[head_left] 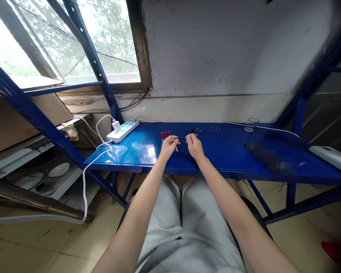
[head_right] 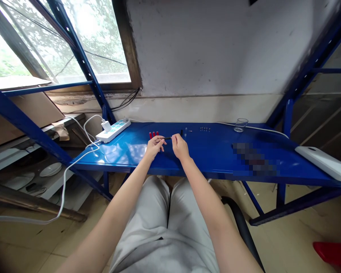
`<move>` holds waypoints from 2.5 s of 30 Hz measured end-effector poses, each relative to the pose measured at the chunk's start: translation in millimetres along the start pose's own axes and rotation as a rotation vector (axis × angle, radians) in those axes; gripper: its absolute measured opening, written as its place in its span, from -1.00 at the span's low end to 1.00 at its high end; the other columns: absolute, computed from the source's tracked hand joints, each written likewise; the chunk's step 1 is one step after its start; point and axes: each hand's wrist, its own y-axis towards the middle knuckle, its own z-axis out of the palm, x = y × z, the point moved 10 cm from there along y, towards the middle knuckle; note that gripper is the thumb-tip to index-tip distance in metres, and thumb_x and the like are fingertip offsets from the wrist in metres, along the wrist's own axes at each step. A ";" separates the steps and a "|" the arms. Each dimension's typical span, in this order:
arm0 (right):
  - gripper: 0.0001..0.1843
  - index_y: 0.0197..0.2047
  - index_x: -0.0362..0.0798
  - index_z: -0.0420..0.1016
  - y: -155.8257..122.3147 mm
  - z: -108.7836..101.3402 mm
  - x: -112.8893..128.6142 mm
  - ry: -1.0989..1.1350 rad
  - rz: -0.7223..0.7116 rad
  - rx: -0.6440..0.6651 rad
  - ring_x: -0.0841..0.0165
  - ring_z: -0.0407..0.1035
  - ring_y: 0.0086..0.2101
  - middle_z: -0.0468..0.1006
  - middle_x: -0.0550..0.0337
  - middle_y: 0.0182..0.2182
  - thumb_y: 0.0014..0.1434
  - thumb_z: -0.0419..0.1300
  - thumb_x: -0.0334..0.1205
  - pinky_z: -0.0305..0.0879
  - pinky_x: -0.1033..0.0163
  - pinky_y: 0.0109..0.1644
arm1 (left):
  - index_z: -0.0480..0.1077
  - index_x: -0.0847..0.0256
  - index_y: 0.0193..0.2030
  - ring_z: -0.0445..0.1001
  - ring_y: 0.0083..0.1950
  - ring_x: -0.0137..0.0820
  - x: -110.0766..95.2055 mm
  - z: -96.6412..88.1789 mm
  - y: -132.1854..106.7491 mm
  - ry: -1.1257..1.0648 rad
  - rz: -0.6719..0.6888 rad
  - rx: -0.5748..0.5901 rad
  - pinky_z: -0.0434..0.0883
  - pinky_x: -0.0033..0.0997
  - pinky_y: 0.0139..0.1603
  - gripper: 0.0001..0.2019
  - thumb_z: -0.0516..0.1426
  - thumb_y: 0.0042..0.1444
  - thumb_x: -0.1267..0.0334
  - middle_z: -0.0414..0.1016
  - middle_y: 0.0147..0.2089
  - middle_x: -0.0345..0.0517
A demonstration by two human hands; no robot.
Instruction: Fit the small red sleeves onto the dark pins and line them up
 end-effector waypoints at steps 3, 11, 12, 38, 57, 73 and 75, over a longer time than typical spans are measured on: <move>-0.61 -0.38 0.00 0.22 0.0 -1.3 -2.9 -0.031 0.011 -0.016 0.40 0.17 -0.60 0.28 0.24 -0.60 0.26 -0.19 0.08 -0.03 0.32 -0.52 | 0.32 0.29 -0.24 0.32 -0.68 -0.60 3.3 2.4 0.4 -0.002 -0.007 0.023 0.20 -0.59 -0.67 -0.71 0.14 0.00 0.11 0.47 -0.45 -0.17; -0.59 -0.42 -0.02 0.21 0.8 -2.3 1.3 0.002 -0.043 -0.035 0.44 0.14 -0.60 0.24 0.26 -0.61 0.25 -0.18 0.08 -0.03 0.32 -0.51 | 0.25 0.26 -0.30 0.36 -0.67 -0.56 5.9 4.6 1.1 -0.044 -0.040 0.058 0.12 -0.61 -0.71 -0.77 0.09 0.05 0.12 0.47 -0.45 -0.15; -0.59 -0.43 -0.02 0.21 0.6 -2.3 2.0 0.006 -0.045 -0.034 0.44 0.13 -0.59 0.23 0.27 -0.62 0.25 -0.17 0.08 -0.03 0.32 -0.51 | 0.24 0.26 -0.30 0.37 -0.66 -0.56 6.1 5.7 0.9 -0.050 -0.050 0.069 0.11 -0.62 -0.71 -0.78 0.09 0.06 0.12 0.47 -0.45 -0.16; -0.61 -0.43 -0.02 0.22 -0.8 2.5 12.9 0.067 -0.050 0.002 0.43 0.15 -0.59 0.24 0.27 -0.62 0.24 -0.13 0.07 0.00 0.31 -0.49 | 0.07 0.21 -0.54 0.16 -0.76 -0.61 10.6 6.7 -2.2 0.053 -0.121 0.034 0.11 -0.57 -0.68 -0.61 -0.09 0.17 -0.04 0.09 -0.70 -0.37; -0.62 -0.20 -0.02 0.27 1.4 4.8 -10.3 0.116 0.051 -0.004 0.38 0.30 -0.49 0.43 0.16 -0.43 0.22 -0.13 0.11 0.15 0.31 -0.43 | 0.32 0.28 -0.16 0.35 -0.64 -0.60 11.0 -0.7 3.1 -0.082 -0.065 0.027 0.12 -0.62 -0.71 -0.75 0.11 0.07 0.18 0.47 -0.33 -0.10; -0.52 -0.49 0.00 0.23 1.1 0.3 4.4 -0.068 -0.050 -0.057 0.38 0.23 -0.59 0.36 0.17 -0.61 0.26 -0.24 0.10 0.02 0.29 -0.48 | 0.31 0.30 -0.18 0.28 -0.70 -0.61 5.8 1.3 0.8 -0.033 -0.048 0.010 0.23 -0.59 -0.64 -0.74 0.08 0.11 0.14 0.34 -0.54 -0.27; -0.52 -0.49 0.00 0.23 1.0 -0.4 5.7 -0.063 -0.051 -0.059 0.37 0.23 -0.58 0.36 0.17 -0.61 0.26 -0.24 0.11 0.03 0.29 -0.47 | 0.30 0.28 -0.20 0.26 -0.70 -0.61 5.8 1.9 1.0 -0.031 -0.041 0.013 0.23 -0.59 -0.65 -0.74 0.07 0.10 0.10 0.29 -0.57 -0.31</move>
